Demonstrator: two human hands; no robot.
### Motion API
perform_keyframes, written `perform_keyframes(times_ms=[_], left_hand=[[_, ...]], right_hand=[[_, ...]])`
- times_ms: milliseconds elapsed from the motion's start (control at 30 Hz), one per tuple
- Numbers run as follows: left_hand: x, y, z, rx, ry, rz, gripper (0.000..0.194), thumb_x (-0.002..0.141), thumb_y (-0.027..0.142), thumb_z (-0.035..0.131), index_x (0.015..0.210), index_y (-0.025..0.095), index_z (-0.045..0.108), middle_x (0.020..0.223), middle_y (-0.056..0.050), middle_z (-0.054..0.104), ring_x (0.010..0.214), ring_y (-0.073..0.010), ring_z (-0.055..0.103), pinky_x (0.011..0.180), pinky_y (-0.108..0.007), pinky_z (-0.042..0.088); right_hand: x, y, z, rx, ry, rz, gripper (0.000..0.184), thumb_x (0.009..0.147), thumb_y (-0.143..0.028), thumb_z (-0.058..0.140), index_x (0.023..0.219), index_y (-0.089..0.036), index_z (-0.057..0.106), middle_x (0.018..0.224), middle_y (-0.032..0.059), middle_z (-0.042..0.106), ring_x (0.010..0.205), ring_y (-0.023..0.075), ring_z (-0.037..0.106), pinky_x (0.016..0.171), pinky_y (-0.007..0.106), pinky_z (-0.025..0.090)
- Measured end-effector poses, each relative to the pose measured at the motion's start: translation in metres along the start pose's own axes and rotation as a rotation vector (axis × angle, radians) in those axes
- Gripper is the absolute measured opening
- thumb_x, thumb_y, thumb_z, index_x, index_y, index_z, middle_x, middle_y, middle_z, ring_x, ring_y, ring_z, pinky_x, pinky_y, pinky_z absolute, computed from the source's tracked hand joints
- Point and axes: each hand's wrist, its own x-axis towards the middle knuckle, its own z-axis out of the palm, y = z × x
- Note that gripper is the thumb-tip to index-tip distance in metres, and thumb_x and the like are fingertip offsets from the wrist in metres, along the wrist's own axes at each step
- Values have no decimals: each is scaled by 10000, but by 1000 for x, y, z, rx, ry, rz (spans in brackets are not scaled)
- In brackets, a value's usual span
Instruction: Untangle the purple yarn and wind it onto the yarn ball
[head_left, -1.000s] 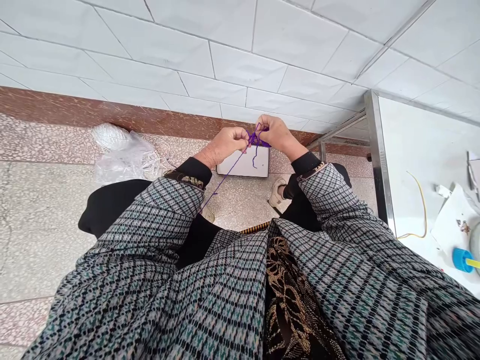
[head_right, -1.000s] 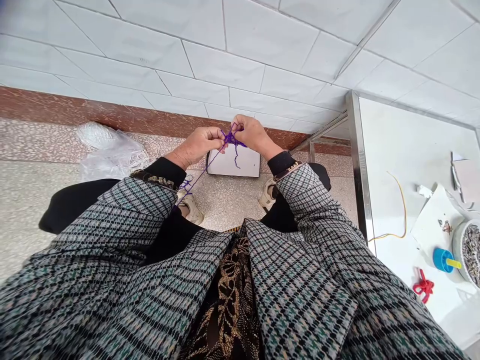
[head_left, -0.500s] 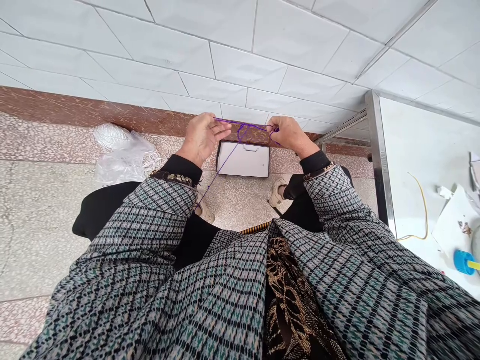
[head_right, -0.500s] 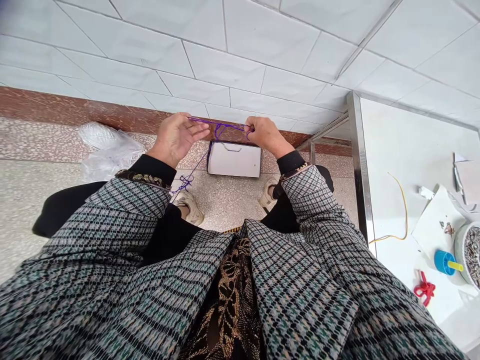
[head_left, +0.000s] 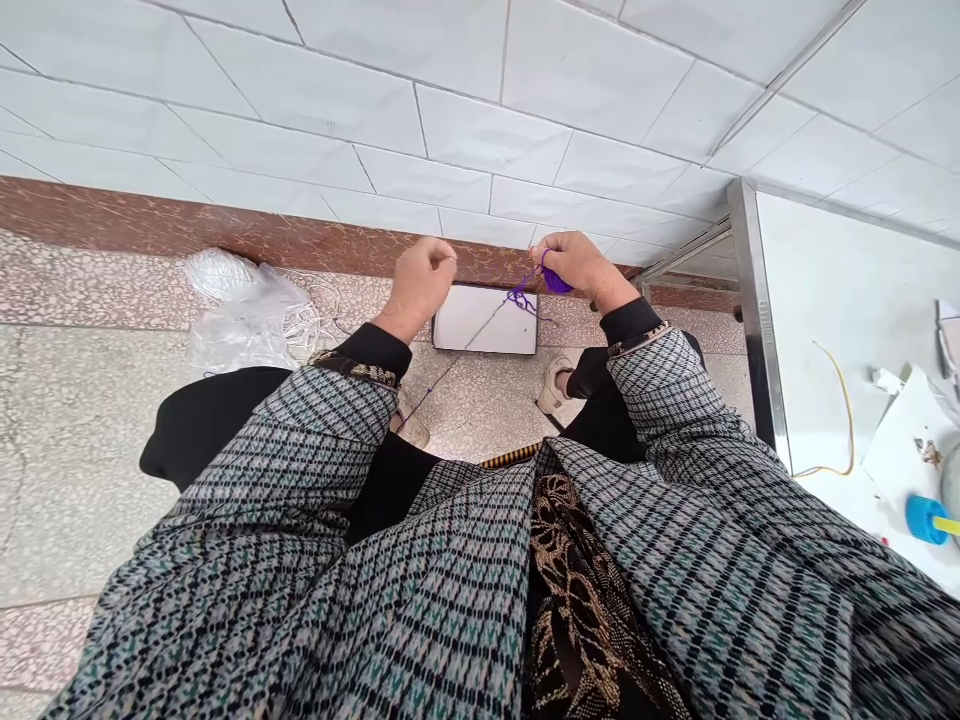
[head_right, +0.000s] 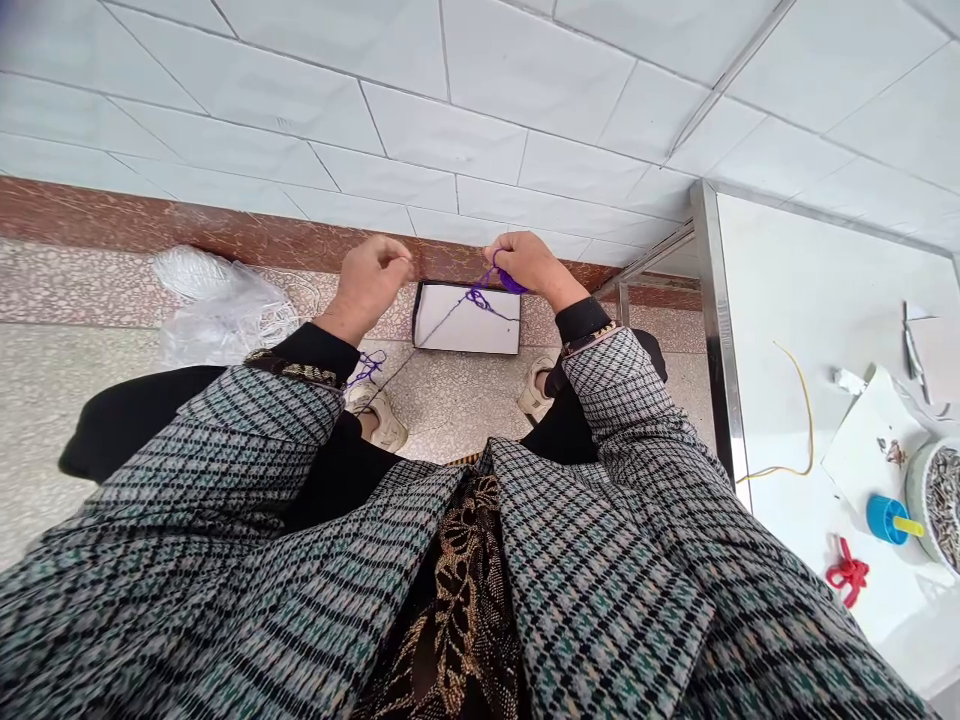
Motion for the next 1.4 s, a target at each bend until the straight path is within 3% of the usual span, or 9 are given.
perform_keyframes(times_ms=[133, 300, 467, 567, 733, 900, 1133, 1267, 1400], left_hand=[[-25, 19, 12, -116, -482, -162, 343, 1058, 432, 667, 832, 180, 720, 808, -96, 759, 687, -206, 736, 720, -336, 625], [-35, 23, 15, -196, -655, -220, 269, 977, 396, 821, 835, 177, 752, 673, -51, 694, 591, -182, 692, 687, -329, 623], [-23, 13, 2, -209, -536, -137, 195, 911, 254, 818, 757, 183, 721, 562, 6, 554, 519, -159, 583, 656, -327, 561], [-16, 6, -4, -164, -483, -117, 196, 890, 230, 806, 724, 190, 710, 532, 15, 517, 500, -155, 558, 661, -334, 548], [-13, -3, -17, -113, -595, -49, 138, 854, 278, 812, 749, 212, 750, 548, 3, 574, 553, -169, 616, 667, -310, 544], [-12, -8, -20, 22, -716, -65, 89, 792, 305, 823, 808, 217, 823, 715, -67, 757, 655, -197, 690, 661, -302, 551], [-10, 19, -2, -139, -290, 134, 190, 815, 175, 778, 998, 181, 828, 1070, -86, 829, 894, -180, 733, 847, -294, 620], [0, 36, 7, -93, -383, 129, 220, 930, 251, 730, 1074, 150, 862, 1004, -84, 814, 894, -185, 730, 904, -324, 616], [13, 46, 16, -104, -452, 63, 235, 861, 244, 790, 1043, 119, 869, 902, -57, 789, 790, -165, 702, 865, -322, 605]], right_hand=[[6, 6, 1, -166, 96, 3, 175, 958, -198, 699, 793, -147, 729, 760, 36, 702, 809, 186, 631, 848, 301, 509], [4, 7, -6, -318, 107, -38, 148, 934, -130, 677, 874, -126, 813, 835, 76, 770, 878, 228, 674, 914, 342, 521], [-2, 8, -25, -300, -73, -12, 110, 812, -81, 758, 749, -145, 820, 766, 69, 777, 827, 242, 700, 897, 352, 552], [-4, 9, -33, -173, -25, 6, 144, 822, -69, 720, 718, -145, 786, 762, 47, 764, 786, 203, 671, 870, 322, 550], [-8, 3, -24, 78, -34, 60, 194, 849, -68, 675, 677, -156, 694, 674, 3, 669, 672, 136, 548, 728, 257, 485], [-12, -9, -2, 461, -101, 60, 262, 933, -122, 678, 688, -186, 610, 719, 7, 665, 683, 131, 591, 743, 247, 530], [-3, -15, 10, 662, -118, 83, 355, 1042, -127, 666, 700, -179, 585, 721, 3, 661, 649, 114, 591, 720, 228, 529], [6, -21, 8, 702, -57, 76, 430, 1115, -121, 601, 692, -183, 557, 686, -9, 621, 617, 105, 582, 661, 206, 495], [16, -31, 8, 716, 4, 90, 448, 1138, -128, 607, 694, -175, 570, 687, -12, 617, 595, 101, 558, 614, 201, 458]])
